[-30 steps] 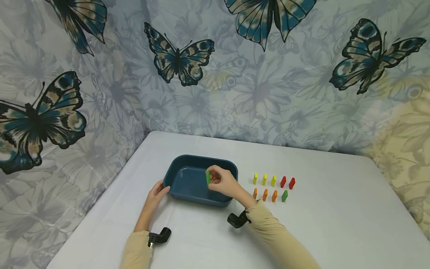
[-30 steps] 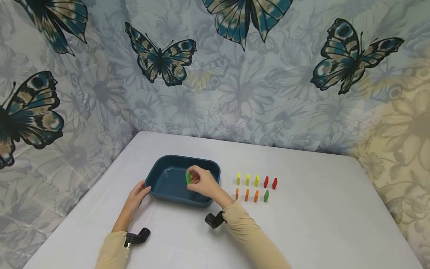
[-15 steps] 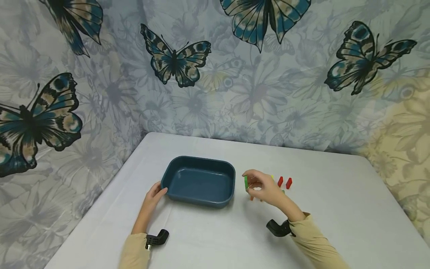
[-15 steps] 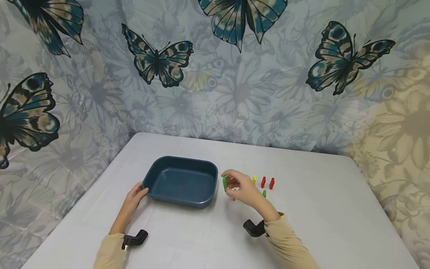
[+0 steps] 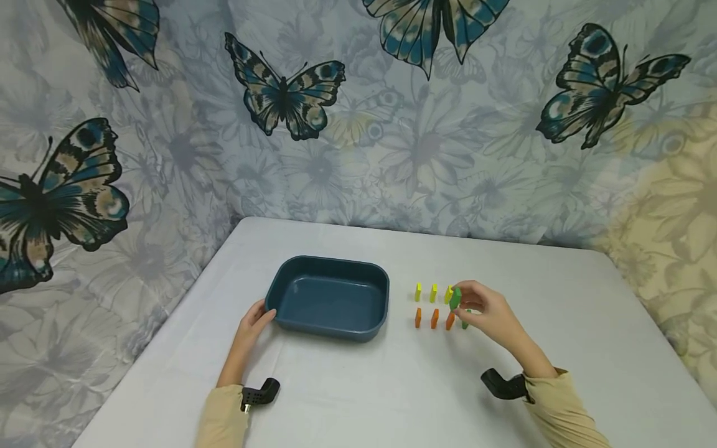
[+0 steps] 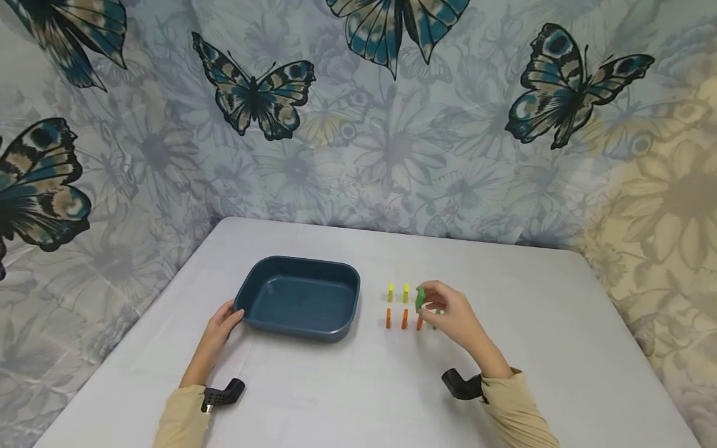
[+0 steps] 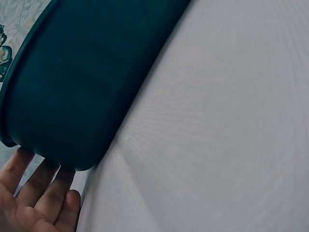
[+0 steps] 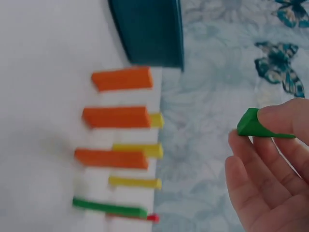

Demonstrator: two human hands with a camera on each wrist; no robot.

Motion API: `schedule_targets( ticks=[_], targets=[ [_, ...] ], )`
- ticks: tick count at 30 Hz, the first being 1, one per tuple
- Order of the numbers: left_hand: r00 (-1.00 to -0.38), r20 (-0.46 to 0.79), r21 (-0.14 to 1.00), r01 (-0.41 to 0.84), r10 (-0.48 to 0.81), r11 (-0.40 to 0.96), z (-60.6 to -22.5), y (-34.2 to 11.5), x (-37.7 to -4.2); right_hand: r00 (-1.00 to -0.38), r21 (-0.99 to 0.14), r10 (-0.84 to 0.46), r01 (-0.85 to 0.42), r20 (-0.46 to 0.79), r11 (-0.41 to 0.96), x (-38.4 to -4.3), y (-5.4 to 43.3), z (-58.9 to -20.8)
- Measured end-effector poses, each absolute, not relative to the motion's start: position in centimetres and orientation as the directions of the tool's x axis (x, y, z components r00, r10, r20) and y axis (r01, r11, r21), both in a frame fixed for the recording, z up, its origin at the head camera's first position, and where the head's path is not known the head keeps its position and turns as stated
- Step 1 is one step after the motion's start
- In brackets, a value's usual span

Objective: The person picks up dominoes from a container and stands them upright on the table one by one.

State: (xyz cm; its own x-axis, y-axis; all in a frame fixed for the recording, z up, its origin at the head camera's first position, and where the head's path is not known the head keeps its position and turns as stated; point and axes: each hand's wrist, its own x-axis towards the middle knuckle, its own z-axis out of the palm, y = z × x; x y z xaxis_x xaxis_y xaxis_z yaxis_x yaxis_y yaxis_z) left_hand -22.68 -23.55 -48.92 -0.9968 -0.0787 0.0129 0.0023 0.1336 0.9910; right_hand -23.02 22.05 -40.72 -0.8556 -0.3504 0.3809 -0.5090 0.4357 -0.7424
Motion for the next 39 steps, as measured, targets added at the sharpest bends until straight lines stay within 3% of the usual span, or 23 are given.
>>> schedule_targets(
  ticks=[11,18,39],
  targets=[
    [-0.997,-0.022,0.991,-0.033,-0.080,0.133,-48.7,-23.3,-22.6,-0.922,-0.699,-0.224,-0.386,0.316,0.602,-22.8,26.6,-43.2],
    [-0.996,-0.015,0.991,-0.026,-0.086,0.129,-49.1,-23.6,-22.8,-0.961,-0.703,-0.178,-0.276,0.212,0.655,-23.6,27.5,-45.9],
    [-0.996,-0.004,0.991,-0.016,-0.091,0.131,-49.4,-23.6,-22.7,-0.968,-0.669,-0.168,-0.251,0.188,0.700,-23.7,27.7,-47.2]
  ],
)
